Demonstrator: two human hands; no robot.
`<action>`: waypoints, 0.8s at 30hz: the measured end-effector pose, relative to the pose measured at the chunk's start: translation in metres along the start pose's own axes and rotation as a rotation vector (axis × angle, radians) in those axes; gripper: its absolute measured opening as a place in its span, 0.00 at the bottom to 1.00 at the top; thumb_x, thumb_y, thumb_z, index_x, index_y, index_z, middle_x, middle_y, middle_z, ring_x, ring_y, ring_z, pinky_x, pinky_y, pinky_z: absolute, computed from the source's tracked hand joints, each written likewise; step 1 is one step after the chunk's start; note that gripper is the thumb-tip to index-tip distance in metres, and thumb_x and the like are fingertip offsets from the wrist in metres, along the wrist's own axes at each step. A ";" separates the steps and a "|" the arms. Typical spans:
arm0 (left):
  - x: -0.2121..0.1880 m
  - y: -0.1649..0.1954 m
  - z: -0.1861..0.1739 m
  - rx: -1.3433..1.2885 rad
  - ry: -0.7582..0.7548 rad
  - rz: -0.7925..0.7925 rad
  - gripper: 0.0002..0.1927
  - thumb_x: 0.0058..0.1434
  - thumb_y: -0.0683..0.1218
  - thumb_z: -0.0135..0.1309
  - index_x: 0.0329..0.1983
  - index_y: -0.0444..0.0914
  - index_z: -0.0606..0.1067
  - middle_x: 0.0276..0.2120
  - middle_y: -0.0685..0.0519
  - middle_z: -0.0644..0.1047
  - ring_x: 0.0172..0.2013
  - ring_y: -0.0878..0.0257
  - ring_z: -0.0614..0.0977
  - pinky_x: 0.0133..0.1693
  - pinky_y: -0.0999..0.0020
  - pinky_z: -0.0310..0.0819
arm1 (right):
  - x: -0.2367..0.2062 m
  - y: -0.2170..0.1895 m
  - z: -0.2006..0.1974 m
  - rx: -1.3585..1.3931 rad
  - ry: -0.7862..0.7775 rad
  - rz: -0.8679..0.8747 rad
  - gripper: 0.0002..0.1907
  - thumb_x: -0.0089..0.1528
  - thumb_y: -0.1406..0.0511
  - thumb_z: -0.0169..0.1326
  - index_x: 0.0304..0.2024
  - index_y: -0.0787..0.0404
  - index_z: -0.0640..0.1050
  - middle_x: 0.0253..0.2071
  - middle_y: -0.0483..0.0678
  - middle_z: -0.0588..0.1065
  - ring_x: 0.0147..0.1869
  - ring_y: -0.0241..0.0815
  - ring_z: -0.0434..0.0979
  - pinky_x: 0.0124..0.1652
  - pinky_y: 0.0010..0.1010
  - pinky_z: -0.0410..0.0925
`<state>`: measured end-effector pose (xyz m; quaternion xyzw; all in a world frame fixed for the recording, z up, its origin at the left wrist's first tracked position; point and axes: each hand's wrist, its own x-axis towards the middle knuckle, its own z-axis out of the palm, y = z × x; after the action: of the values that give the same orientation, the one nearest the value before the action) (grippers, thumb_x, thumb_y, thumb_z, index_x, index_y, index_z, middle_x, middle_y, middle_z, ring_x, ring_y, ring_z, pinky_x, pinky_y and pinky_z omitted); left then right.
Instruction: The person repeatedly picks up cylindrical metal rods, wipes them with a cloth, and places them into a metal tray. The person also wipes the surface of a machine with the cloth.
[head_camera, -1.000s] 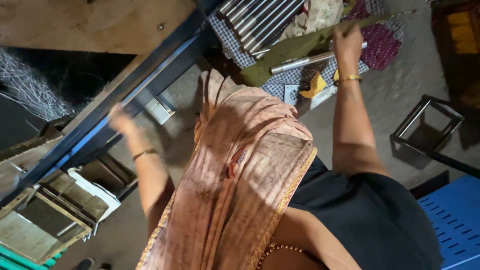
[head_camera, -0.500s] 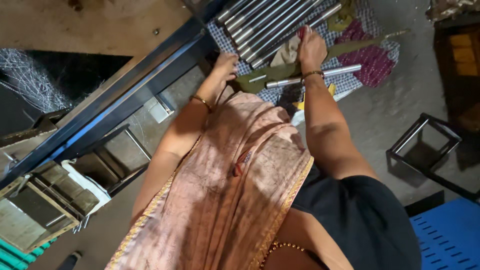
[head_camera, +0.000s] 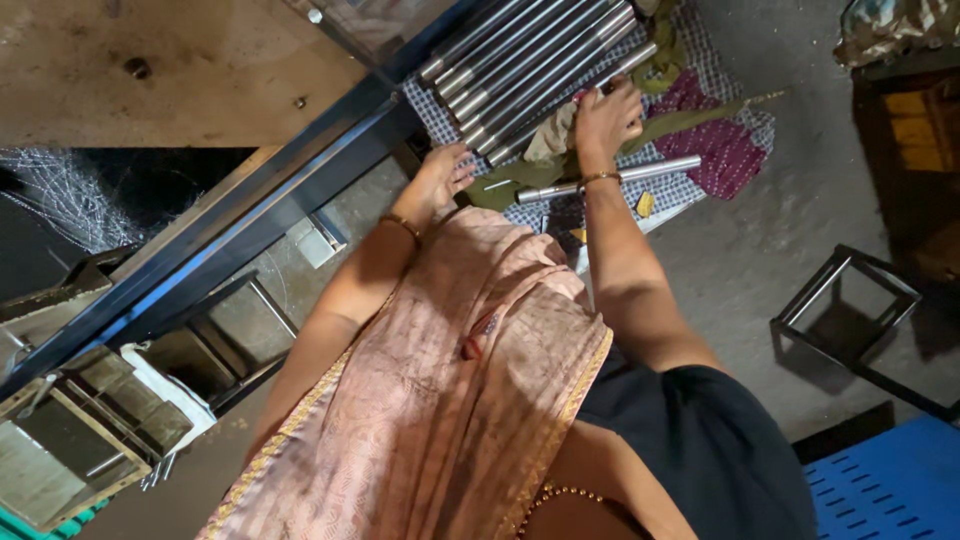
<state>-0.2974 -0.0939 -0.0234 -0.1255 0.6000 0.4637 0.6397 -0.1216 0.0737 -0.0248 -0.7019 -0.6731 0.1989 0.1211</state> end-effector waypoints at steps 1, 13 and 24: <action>0.000 -0.001 0.000 -0.008 -0.006 0.006 0.24 0.65 0.53 0.53 0.62 0.43 0.68 0.55 0.53 0.74 0.49 0.55 0.77 0.48 0.55 0.74 | -0.001 -0.001 -0.001 -0.003 0.029 -0.017 0.27 0.63 0.54 0.54 0.58 0.61 0.68 0.60 0.52 0.65 0.67 0.52 0.61 0.60 0.56 0.53; 0.002 0.005 0.010 -0.163 -0.033 -0.085 0.27 0.60 0.50 0.61 0.59 0.38 0.67 0.55 0.50 0.70 0.54 0.52 0.75 0.55 0.56 0.73 | 0.000 -0.012 0.003 0.817 -0.037 -0.281 0.15 0.68 0.69 0.56 0.57 0.56 0.73 0.53 0.49 0.74 0.58 0.48 0.71 0.58 0.49 0.66; -0.004 0.005 0.037 -0.300 -0.243 -0.123 0.26 0.54 0.50 0.64 0.53 0.39 0.69 0.45 0.55 0.69 0.51 0.52 0.72 0.58 0.49 0.71 | 0.038 -0.037 -0.010 1.369 -0.922 0.632 0.26 0.63 0.49 0.53 0.61 0.49 0.72 0.58 0.40 0.75 0.59 0.45 0.71 0.59 0.44 0.62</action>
<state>-0.2760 -0.0662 -0.0089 -0.1987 0.4340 0.5196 0.7086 -0.1497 0.1152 -0.0039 -0.4785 -0.1626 0.8458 0.1708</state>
